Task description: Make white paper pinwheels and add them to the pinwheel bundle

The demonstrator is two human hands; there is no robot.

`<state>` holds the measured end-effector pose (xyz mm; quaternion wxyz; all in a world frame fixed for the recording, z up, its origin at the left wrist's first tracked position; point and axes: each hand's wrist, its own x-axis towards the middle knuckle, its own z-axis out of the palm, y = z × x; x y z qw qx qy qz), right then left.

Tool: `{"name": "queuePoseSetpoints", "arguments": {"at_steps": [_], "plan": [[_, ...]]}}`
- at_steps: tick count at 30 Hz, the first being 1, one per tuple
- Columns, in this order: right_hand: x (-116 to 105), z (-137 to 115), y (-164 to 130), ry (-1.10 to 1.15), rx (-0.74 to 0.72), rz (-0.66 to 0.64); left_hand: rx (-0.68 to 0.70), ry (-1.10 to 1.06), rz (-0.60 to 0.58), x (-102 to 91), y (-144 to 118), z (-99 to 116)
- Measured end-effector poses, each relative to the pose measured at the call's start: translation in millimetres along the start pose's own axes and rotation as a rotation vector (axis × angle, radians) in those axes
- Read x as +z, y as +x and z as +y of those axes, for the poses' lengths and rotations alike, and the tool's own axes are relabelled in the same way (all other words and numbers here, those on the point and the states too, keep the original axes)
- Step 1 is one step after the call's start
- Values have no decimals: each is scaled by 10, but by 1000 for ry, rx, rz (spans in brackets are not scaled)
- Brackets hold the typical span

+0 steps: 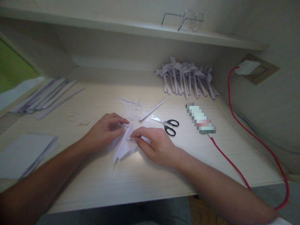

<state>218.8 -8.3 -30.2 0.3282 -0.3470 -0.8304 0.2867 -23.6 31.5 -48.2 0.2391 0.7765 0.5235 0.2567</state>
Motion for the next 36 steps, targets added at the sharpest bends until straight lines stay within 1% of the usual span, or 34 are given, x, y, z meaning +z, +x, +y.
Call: {"name": "queuePoseSetpoints", "arguments": {"at_steps": [2, 5, 8, 11, 13, 15, 17, 20, 26, 31, 36], "plan": [[-3, 0, -2, 0, -18, -2, -21, -32, -30, 19, 6, -13], [-6, 5, -7, 5, -24, -3, -63, -147, -59, 6, 14, 4], [1, 9, -11, 21, -17, 19, -61, -222, -23, -48, 3, 79], [20, 3, -5, 48, 59, 95, -71, -245, 25, -94, -41, 171], [39, -6, 4, 72, 127, 165, -63, -225, 28, -101, -83, 218], [58, -12, 10, 99, 172, 213, -27, -188, 21, -91, -123, 251], [74, -14, 9, 120, 196, 229, 4, -180, 7, -73, -155, 276], [84, -15, -1, 126, 217, 234, 1, -224, -10, -48, -181, 305], [75, -34, -10, 92, 185, 235, 5, -253, -21, -45, -196, 364], [68, -38, -15, 75, 160, 240, 15, -356, -45, -68, -196, 404], [62, -48, -13, 82, 137, 249, -9, -418, -50, -84, -195, 427]]}}
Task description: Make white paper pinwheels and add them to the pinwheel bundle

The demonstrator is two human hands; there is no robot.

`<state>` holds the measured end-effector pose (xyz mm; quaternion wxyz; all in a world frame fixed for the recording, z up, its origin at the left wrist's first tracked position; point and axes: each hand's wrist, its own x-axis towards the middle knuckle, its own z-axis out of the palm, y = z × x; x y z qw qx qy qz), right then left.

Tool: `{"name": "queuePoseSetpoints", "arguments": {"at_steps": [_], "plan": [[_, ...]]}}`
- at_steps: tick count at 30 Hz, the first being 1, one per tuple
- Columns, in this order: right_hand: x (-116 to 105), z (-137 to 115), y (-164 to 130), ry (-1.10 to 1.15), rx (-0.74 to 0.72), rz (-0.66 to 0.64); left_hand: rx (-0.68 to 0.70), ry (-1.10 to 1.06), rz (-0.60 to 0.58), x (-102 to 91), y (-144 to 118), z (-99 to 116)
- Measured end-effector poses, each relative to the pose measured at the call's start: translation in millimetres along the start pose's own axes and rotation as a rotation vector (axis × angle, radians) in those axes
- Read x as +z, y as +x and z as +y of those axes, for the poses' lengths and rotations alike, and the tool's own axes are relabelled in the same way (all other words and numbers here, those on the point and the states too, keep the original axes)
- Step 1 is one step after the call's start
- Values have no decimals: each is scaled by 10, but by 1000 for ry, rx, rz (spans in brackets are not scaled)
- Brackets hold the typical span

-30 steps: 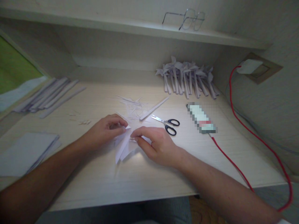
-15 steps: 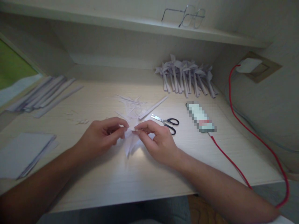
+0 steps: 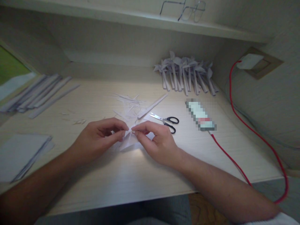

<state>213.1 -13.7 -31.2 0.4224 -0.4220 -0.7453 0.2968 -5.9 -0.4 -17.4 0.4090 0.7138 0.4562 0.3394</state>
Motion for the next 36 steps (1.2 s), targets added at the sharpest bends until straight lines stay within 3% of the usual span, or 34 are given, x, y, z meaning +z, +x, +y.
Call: {"name": "queuePoseSetpoints", "arguments": {"at_steps": [14, 25, 28, 32, 36], "plan": [[-7, -56, 20, 77, -10, -23, -40, -196, -46, -11, -1, 13], [-16, -40, 85, 487, 340, -131, -108, -415, -68, 8, -12, 32], [-23, -46, 98, 541, 396, -149, -95, -451, -18, 25, -26, 33], [-24, -49, 109, 527, 413, -138, -14, -245, 88, 44, -50, 56], [-11, -28, 110, 550, 430, -133, 36, 5, 120, 46, -74, 78]]}}
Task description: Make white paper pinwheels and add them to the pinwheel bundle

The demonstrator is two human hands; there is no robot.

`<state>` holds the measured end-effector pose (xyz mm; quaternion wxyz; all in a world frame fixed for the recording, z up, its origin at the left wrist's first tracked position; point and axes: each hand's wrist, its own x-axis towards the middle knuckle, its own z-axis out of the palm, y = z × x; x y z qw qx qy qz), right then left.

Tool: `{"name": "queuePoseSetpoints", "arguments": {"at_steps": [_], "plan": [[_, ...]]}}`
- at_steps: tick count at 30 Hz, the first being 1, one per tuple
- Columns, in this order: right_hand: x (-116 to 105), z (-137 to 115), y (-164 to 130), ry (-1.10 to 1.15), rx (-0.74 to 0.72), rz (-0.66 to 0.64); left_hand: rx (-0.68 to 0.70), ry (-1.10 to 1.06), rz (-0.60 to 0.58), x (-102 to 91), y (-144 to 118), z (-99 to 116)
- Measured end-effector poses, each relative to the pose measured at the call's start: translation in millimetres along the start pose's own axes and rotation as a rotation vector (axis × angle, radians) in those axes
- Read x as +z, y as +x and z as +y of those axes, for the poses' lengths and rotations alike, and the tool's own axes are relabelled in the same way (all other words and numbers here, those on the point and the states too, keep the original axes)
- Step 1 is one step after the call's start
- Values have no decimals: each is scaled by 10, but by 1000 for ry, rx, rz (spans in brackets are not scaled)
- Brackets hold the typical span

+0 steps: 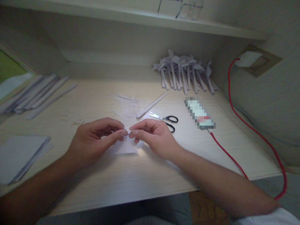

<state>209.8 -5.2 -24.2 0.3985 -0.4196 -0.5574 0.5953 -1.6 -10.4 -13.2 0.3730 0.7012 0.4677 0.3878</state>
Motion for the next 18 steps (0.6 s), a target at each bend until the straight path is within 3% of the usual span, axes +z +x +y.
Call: {"name": "queuePoseSetpoints", "arguments": {"at_steps": [10, 18], "plan": [[36, -2, -6, -28, -60, 6, 47, 90, -72, 13, -9, -24], [20, 7, -51, -249, -187, 65, -18, 49, -70, 12, 3, -29]]}}
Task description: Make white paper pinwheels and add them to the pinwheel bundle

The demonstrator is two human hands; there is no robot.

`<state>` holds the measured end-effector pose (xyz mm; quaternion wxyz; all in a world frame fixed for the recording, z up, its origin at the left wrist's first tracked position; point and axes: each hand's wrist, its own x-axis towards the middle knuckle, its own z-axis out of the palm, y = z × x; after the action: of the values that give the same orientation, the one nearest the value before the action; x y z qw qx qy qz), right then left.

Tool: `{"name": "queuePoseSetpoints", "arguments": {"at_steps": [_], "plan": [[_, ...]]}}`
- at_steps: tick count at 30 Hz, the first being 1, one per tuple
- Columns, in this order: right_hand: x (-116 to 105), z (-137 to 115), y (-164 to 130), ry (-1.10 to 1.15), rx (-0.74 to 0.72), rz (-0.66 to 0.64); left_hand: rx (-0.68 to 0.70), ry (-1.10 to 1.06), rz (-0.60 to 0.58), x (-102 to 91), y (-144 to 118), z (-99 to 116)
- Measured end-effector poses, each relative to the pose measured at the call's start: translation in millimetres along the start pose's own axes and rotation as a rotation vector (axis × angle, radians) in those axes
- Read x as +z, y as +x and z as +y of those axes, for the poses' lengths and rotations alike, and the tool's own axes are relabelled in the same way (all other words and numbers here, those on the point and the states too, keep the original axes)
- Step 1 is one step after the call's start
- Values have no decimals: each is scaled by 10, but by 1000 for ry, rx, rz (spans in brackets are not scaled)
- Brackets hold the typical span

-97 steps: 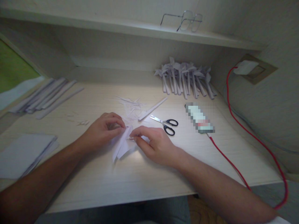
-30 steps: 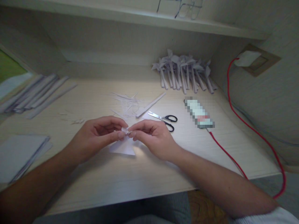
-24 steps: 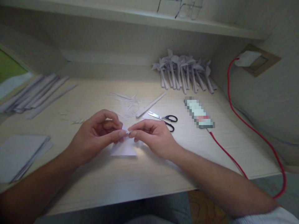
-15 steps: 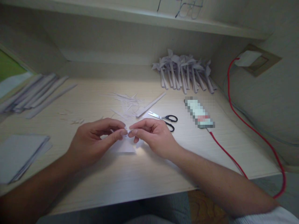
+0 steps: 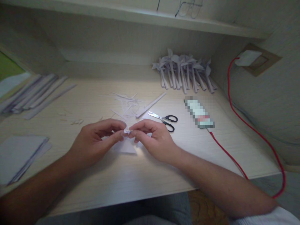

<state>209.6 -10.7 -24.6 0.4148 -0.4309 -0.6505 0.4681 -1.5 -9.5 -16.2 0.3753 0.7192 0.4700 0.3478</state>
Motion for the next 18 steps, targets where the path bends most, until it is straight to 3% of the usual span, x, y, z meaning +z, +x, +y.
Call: {"name": "queuePoseSetpoints", "arguments": {"at_steps": [9, 18], "plan": [[4, 29, -8, -7, -24, -14, -95, -298, -21, -37, 52, 58], [10, -20, -29, -92, -99, 5, -99, -263, -30, -49, 43, 68]]}}
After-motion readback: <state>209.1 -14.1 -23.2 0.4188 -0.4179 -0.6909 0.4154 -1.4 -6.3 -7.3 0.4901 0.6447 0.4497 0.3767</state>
